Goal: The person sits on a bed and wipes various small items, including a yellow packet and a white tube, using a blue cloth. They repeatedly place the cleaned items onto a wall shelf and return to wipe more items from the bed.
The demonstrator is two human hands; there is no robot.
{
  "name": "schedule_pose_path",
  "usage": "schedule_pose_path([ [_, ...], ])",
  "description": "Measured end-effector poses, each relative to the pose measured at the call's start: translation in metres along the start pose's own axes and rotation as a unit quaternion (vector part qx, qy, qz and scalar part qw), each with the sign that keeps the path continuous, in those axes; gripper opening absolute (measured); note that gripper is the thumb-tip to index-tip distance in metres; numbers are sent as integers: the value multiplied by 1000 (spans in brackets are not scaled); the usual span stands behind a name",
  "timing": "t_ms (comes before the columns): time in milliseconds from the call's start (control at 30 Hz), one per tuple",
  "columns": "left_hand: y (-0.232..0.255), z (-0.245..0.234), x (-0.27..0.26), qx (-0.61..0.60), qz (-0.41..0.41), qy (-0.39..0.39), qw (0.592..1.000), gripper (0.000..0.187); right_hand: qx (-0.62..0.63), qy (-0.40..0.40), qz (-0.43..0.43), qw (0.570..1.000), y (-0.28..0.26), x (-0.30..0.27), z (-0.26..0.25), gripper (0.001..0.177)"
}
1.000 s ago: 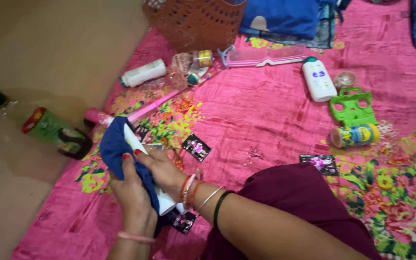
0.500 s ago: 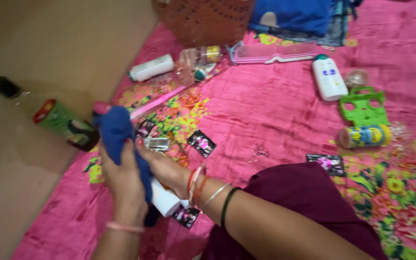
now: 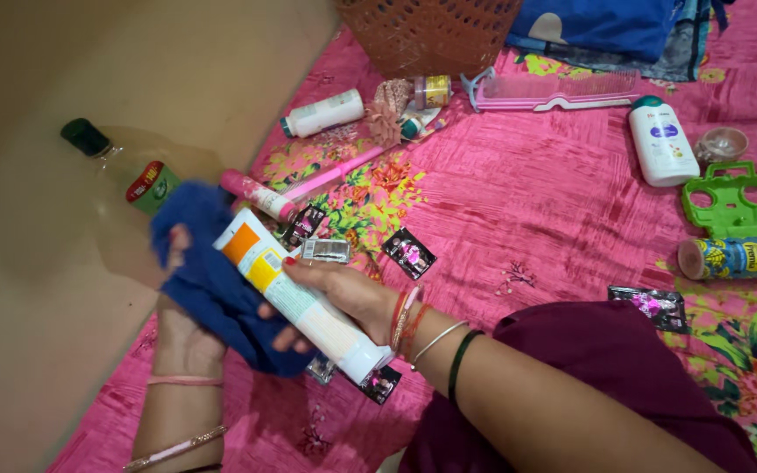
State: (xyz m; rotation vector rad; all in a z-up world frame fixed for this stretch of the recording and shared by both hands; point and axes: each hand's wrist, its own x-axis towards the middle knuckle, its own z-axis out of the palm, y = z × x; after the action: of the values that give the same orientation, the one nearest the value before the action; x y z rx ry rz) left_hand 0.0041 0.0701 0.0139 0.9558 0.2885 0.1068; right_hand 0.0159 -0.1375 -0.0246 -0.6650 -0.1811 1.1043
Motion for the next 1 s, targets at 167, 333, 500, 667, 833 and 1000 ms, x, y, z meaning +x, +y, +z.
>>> schedule_pose_path([
  [167, -1, 22, -11, 195, 34, -1, 980, 43, -112, 43, 57, 991, -1, -6, -8, 48],
  [333, -3, 17, -7, 242, 78, 107, 961, 26, -302, 104, 38, 947, 1, -2, 1, 56],
  [500, -13, 8, -5, 222, 145, 140, 954, 27, -640, 174, -159, 732, 11, -8, -2, 77],
  [667, 2, 7, -7, 315, -8, 84, 945, 29, -732, 201, -170, 628, 7, -11, -13, 77],
  [833, -9, 4, -2, 288, 76, 11, 955, 29, -724, 187, -150, 647, 2, -15, -8, 70],
  [1000, -19, -19, 18, 228, 203, 121, 945, 25, -678, 184, -211, 680, 0, -15, 0, 77],
])
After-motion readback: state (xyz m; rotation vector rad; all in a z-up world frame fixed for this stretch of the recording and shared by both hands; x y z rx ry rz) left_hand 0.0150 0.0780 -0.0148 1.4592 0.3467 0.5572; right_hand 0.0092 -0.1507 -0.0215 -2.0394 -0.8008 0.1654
